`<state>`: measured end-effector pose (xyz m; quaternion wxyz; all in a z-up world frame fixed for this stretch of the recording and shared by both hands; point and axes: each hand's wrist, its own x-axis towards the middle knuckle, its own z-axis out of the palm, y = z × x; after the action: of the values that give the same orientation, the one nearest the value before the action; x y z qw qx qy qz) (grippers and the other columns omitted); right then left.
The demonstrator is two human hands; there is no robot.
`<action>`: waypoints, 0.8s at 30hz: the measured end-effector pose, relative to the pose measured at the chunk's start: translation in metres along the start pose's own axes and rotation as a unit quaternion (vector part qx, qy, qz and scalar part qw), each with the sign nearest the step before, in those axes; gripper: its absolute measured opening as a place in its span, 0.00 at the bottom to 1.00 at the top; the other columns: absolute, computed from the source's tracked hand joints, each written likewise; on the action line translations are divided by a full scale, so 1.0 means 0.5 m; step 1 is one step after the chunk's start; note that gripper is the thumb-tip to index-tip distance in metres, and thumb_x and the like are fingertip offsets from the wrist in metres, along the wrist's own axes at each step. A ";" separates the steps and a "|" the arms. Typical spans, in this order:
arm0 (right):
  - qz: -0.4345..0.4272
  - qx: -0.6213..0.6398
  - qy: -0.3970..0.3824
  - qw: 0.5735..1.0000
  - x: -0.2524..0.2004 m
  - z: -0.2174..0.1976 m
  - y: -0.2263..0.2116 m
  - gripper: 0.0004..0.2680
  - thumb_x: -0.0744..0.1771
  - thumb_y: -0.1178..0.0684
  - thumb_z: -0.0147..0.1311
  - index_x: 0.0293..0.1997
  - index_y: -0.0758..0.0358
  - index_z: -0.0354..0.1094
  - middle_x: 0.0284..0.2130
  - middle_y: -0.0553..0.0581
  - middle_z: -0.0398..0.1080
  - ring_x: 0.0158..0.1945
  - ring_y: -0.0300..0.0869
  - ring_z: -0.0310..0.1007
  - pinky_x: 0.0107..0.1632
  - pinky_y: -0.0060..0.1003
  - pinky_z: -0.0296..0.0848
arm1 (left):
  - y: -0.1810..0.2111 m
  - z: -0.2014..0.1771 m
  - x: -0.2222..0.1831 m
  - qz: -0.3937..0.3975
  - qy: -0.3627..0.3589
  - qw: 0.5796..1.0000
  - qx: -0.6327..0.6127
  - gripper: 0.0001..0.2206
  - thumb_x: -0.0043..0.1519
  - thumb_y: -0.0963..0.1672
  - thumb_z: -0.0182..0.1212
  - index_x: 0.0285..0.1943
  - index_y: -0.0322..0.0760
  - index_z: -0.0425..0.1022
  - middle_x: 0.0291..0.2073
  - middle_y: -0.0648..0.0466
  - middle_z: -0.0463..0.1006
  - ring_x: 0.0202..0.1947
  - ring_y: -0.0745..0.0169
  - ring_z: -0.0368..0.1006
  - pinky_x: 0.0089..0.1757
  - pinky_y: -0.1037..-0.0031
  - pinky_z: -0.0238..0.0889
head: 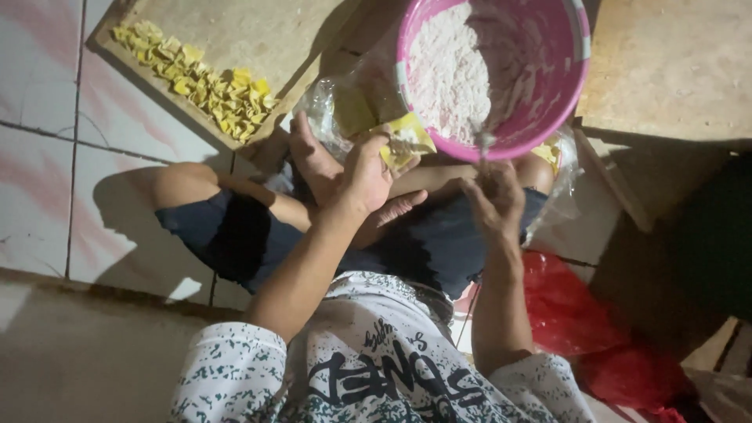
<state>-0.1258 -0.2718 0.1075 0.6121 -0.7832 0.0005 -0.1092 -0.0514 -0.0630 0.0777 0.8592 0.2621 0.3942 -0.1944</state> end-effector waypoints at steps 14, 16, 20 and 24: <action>0.101 0.184 0.023 0.977 0.027 0.042 0.010 0.13 0.61 0.71 0.66 0.29 0.67 0.60 0.32 0.66 0.75 0.34 0.43 0.76 0.34 0.36 0.73 | 0.036 0.073 -0.187 -0.028 -0.147 0.985 0.090 0.14 0.58 0.41 0.66 0.48 0.24 0.71 0.37 0.31 0.79 0.33 0.45 0.82 0.33 0.60 0.81; 0.113 0.203 0.048 0.971 0.033 0.039 -0.009 0.14 0.61 0.70 0.68 0.32 0.65 0.59 0.35 0.63 0.75 0.35 0.42 0.77 0.35 0.36 0.75 | 0.040 0.060 -0.192 0.005 -0.195 0.977 0.089 0.17 0.58 0.41 0.66 0.50 0.20 0.70 0.40 0.30 0.78 0.37 0.45 0.81 0.38 0.61 0.81; 0.061 0.053 0.027 0.996 0.032 0.033 -0.013 0.08 0.63 0.64 0.68 0.43 0.74 0.75 0.27 0.61 0.71 0.31 0.39 0.71 0.32 0.35 0.71 | 0.037 0.033 -0.182 0.225 -0.248 0.879 0.338 0.19 0.55 0.38 0.71 0.55 0.30 0.76 0.41 0.39 0.81 0.40 0.54 0.80 0.42 0.65 0.75; -0.040 0.070 -0.003 0.997 0.039 0.056 -0.029 0.07 0.64 0.66 0.65 0.43 0.76 0.75 0.37 0.70 0.73 0.41 0.48 0.74 0.41 0.42 0.75 | 0.035 0.040 -0.174 0.271 -0.182 0.823 0.465 0.06 0.59 0.39 0.66 0.44 0.36 0.83 0.37 0.46 0.84 0.27 0.62 0.80 0.23 0.81 0.76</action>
<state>-0.1041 -0.2440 0.1185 0.6607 -0.7381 -0.0405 -0.1308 -0.0837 -0.0501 0.1615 0.7094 0.6868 0.0068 -0.1582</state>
